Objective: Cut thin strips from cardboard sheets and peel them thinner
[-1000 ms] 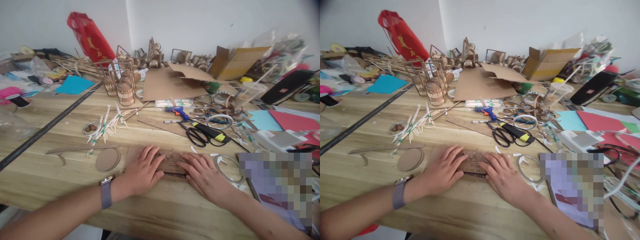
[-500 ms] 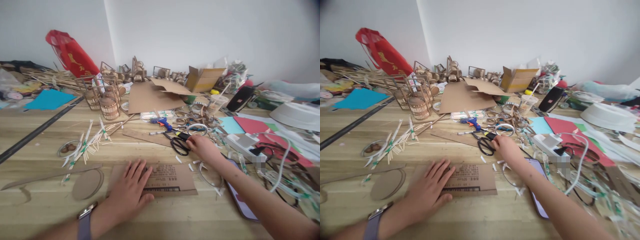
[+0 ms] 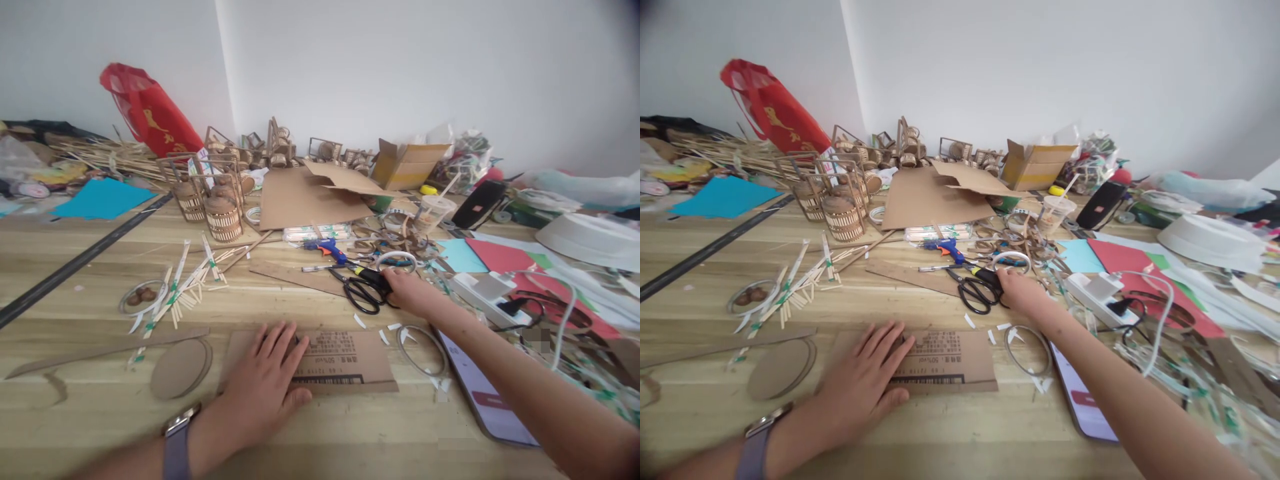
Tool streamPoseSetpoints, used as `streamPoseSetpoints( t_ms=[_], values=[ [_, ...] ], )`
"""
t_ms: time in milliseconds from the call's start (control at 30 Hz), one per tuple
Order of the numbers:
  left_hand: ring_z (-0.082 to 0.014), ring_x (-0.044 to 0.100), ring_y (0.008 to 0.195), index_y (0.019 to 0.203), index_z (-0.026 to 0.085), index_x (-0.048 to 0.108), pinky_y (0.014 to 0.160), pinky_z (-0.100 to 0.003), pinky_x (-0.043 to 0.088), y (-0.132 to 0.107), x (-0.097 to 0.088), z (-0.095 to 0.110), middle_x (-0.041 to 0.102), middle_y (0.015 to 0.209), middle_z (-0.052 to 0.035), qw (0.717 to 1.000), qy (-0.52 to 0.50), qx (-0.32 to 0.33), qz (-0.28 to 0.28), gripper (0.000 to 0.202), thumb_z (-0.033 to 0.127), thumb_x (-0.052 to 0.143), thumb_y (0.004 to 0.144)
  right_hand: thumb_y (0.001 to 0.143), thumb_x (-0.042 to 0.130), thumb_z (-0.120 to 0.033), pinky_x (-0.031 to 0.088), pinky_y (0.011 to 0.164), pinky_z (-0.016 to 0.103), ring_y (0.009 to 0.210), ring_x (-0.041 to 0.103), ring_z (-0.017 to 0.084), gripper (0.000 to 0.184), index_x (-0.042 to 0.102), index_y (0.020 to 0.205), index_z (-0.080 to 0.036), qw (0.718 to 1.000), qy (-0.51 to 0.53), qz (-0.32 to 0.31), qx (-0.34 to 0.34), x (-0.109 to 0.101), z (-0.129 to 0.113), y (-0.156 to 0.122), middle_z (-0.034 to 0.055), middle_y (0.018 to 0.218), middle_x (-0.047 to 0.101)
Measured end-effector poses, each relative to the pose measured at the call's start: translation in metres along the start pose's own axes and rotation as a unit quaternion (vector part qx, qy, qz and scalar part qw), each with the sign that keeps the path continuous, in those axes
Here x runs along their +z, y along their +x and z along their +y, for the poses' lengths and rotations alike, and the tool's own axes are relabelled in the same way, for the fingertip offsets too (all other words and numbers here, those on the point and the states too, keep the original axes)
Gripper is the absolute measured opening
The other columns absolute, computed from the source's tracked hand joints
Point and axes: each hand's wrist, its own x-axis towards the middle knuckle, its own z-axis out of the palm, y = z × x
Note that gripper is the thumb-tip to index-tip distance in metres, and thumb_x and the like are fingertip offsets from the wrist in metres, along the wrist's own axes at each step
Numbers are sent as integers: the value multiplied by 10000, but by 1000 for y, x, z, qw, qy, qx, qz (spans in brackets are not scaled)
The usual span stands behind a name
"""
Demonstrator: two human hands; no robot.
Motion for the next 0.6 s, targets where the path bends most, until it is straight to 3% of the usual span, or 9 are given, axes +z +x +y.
streamPoseSetpoints(
  t_ms=[133, 233, 333, 400, 433, 500, 567, 600],
  values=[
    [-373, 431, 1421, 1548, 191, 405, 1146, -589, 334, 1, -3, 0, 472, 1549, -200, 1000, -5, 4, -12, 672, 608, 407, 1021, 983, 631, -342, 555, 919, 486, 1064, 669, 253, 323, 618, 1253, -166, 998, 58, 30, 5, -4, 14, -19, 97, 1228, 669],
    [-380, 435, 1419, 1550, 192, 402, 1147, -596, 334, 1, -3, 0, 462, 1556, -204, 1000, -11, 1, -20, 682, 604, 451, 1008, 996, 496, -287, 542, 882, 505, 966, 699, 317, 285, 598, 1201, -117, 988, 150, 38, -7, -11, 27, -48, 187, 1084, 702],
    [-392, 422, 1423, 1545, 192, 413, 1146, -613, 330, 1, -2, 0, 442, 1569, -206, 999, -25, -7, -25, 686, 604, 471, 999, 990, 404, -457, 568, 801, 449, 874, 710, 309, 327, 594, 1089, -209, 961, 273, 16, -45, -12, 26, -84, 129, 915, 727],
    [-396, 411, 1428, 1539, 196, 425, 1144, -618, 331, 1, -2, -1, 436, 1572, -204, 999, -33, -12, -27, 676, 606, 461, 1003, 1005, 302, -568, 584, 749, 403, 849, 708, 267, 443, 569, 1105, -229, 933, 352, -12, -71, -8, 15, -108, 102, 926, 733],
    [-396, 405, 1433, 1537, 196, 430, 1145, -620, 330, 2, -3, -1, 439, 1570, -204, 999, -35, -11, -28, 672, 607, 454, 1005, 1008, 293, -600, 584, 711, 376, 833, 703, 241, 471, 548, 1161, -234, 911, 403, -28, -77, -5, 7, -119, 101, 998, 734],
    [-396, 400, 1439, 1537, 187, 428, 1147, -623, 326, 2, -5, -2, 449, 1561, -211, 999, -35, -6, -35, 671, 605, 438, 1012, 929, 550, -629, 557, 727, 361, 871, 678, 224, 475, 554, 1210, -246, 792, 601, -89, -57, 2, -9, -137, 106, 1128, 703],
    [-396, 401, 1439, 1540, 174, 417, 1148, -627, 325, 3, -8, -2, 449, 1557, -221, 999, -32, 0, -44, 674, 603, 416, 1020, 851, 690, -620, 514, 686, 336, 801, 638, 197, 489, 594, 1148, -244, 708, 694, -121, -42, 8, -25, -148, 81, 1040, 695],
    [-393, 404, 1437, 1542, 172, 412, 1149, -626, 328, 3, -9, -3, 448, 1557, -223, 998, -30, 1, -49, 673, 601, 406, 1024, 843, 707, -615, 487, 668, 326, 761, 608, 184, 462, 616, 1095, -238, 689, 713, -124, -37, 11, -30, -152, 63, 965, 688]
  ],
)
